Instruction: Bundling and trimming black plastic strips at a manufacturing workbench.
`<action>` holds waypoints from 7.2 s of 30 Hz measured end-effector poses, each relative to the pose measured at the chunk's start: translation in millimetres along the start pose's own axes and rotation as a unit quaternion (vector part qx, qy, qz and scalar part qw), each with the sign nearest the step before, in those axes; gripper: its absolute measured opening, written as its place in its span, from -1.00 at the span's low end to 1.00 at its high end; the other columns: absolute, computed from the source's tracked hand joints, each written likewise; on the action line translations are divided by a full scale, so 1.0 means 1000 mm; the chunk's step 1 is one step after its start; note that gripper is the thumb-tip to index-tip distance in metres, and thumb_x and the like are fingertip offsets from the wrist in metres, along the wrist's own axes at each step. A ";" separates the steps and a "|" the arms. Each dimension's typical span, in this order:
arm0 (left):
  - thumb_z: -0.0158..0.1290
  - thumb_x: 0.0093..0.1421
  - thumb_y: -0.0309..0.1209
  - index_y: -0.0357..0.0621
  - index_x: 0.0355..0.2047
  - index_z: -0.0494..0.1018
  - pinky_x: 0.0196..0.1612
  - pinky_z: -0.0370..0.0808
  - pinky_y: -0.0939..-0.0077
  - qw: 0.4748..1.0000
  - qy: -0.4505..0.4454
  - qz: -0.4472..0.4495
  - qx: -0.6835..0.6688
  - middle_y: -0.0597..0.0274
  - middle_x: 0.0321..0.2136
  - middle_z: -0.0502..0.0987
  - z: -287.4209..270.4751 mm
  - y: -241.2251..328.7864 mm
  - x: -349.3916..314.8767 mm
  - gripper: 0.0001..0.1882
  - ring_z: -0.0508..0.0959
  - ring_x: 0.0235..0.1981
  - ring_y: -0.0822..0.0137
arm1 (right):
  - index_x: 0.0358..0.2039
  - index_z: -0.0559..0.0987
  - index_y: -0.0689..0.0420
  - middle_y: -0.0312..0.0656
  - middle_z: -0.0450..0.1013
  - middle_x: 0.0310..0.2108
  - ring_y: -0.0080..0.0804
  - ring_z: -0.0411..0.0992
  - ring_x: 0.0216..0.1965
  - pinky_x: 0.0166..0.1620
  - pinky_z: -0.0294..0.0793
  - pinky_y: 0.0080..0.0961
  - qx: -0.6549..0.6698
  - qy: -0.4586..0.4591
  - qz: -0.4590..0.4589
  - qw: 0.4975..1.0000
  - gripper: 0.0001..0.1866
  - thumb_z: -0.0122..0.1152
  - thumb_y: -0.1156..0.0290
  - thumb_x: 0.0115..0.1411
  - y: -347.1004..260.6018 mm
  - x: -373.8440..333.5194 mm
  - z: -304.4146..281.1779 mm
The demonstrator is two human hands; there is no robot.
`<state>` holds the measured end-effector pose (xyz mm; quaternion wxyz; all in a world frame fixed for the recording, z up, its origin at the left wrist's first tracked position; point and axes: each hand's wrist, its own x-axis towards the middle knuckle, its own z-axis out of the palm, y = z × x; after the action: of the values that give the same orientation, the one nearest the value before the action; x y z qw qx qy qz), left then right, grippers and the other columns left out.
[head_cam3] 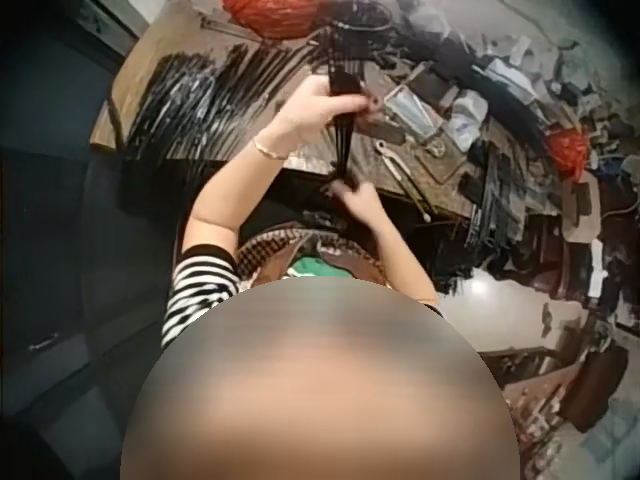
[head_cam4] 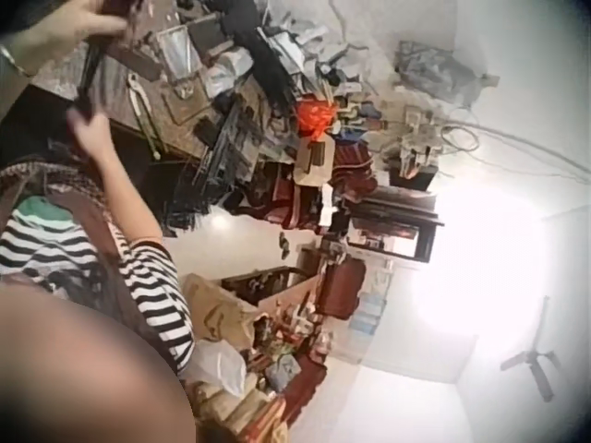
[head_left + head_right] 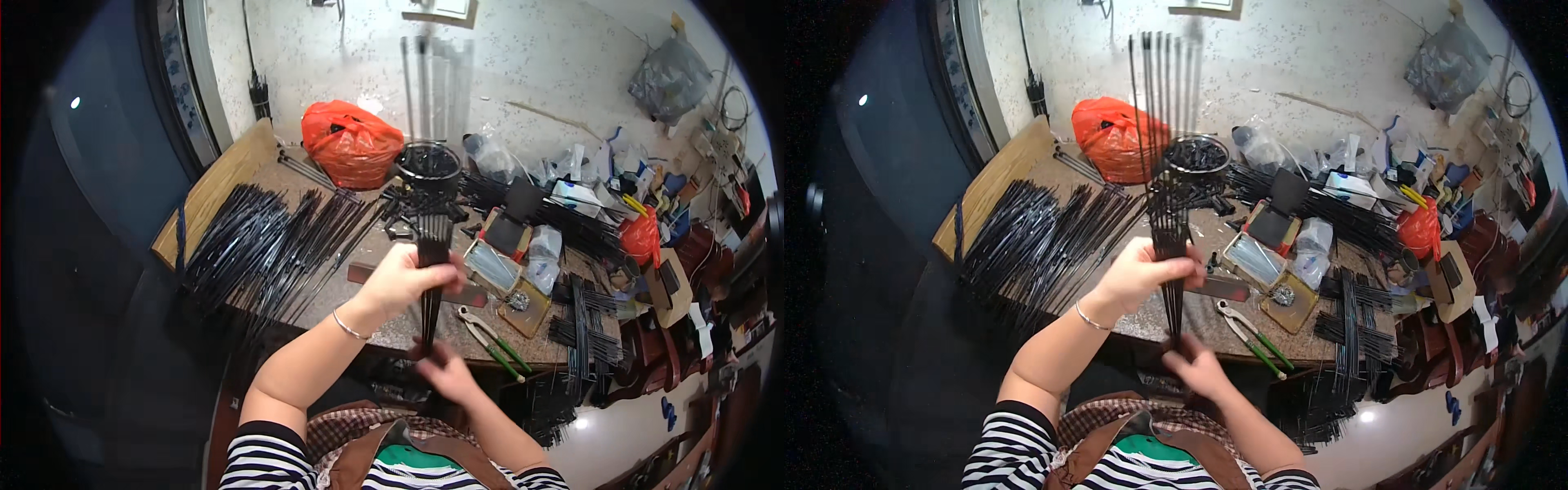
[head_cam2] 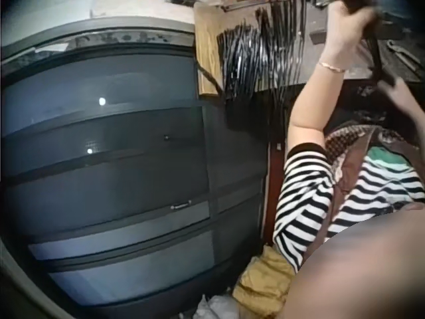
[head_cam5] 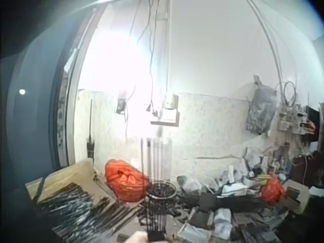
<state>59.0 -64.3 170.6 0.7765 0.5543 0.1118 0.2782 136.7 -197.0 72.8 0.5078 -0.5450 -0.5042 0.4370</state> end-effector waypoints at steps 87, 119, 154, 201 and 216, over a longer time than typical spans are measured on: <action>-0.24 0.09 -0.39 -0.23 -0.57 0.27 -0.82 -0.04 0.84 0.819 0.469 0.330 0.012 0.44 -0.80 0.17 -0.016 0.059 -0.006 -0.81 0.06 -0.84 0.68 | -0.51 0.29 0.17 -0.36 0.15 -0.81 -0.73 0.02 -0.89 -0.78 0.12 -0.79 0.177 0.226 -0.075 0.955 -0.79 -0.17 0.28 0.07 -0.141 0.032 -0.043; -0.08 -0.03 -0.45 -0.26 -0.40 0.36 -0.35 0.36 0.58 0.995 -0.070 -0.037 0.061 0.19 -0.48 0.43 -0.011 0.007 -0.026 -0.83 0.43 -0.45 0.43 | -0.18 0.25 0.09 -0.27 0.28 -0.27 -0.45 0.22 -0.20 -0.14 0.14 -0.41 0.326 0.090 0.100 0.936 -0.54 -0.20 0.03 0.01 -0.016 0.018 0.015; -0.13 -0.18 -0.36 -0.07 -0.30 0.30 0.03 -0.11 0.16 0.612 -0.382 0.300 0.624 0.22 -0.03 0.10 -0.121 -0.133 -0.006 -0.66 0.06 0.02 0.30 | -0.26 0.26 0.18 -0.07 0.30 -0.30 -0.23 0.29 -0.27 -0.30 0.31 -0.38 0.283 0.168 0.142 0.934 -0.55 -0.26 0.04 0.04 0.042 0.175 -0.010; -0.10 -0.08 -0.28 -0.06 -0.30 0.33 0.00 0.01 0.24 0.608 -0.407 0.310 0.607 0.19 -0.05 0.12 -0.081 -0.115 -0.025 -0.71 0.07 0.01 0.24 | -0.73 0.43 0.26 -0.24 0.34 -0.76 -0.54 0.28 -0.71 -0.62 0.23 -0.59 -0.126 0.186 0.158 0.961 -0.79 0.18 0.37 -0.34 0.027 0.143 -0.015; -0.06 -0.21 -0.38 -0.08 -0.19 0.26 0.02 -0.01 0.30 0.795 -0.317 0.192 0.479 0.19 -0.17 0.28 -0.118 -0.137 0.001 -0.55 0.23 -0.08 0.34 | -0.17 0.23 0.27 -0.05 0.22 -0.20 -0.37 0.17 -0.14 -0.08 0.06 -0.54 0.159 -0.089 -0.082 0.980 -0.58 -0.03 0.35 -0.05 -0.004 0.108 -0.026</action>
<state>44.7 -1.0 1.6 0.3337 0.9228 -0.1305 0.1414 174.0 -92.7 83.6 0.5752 -0.3729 -0.5140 0.5156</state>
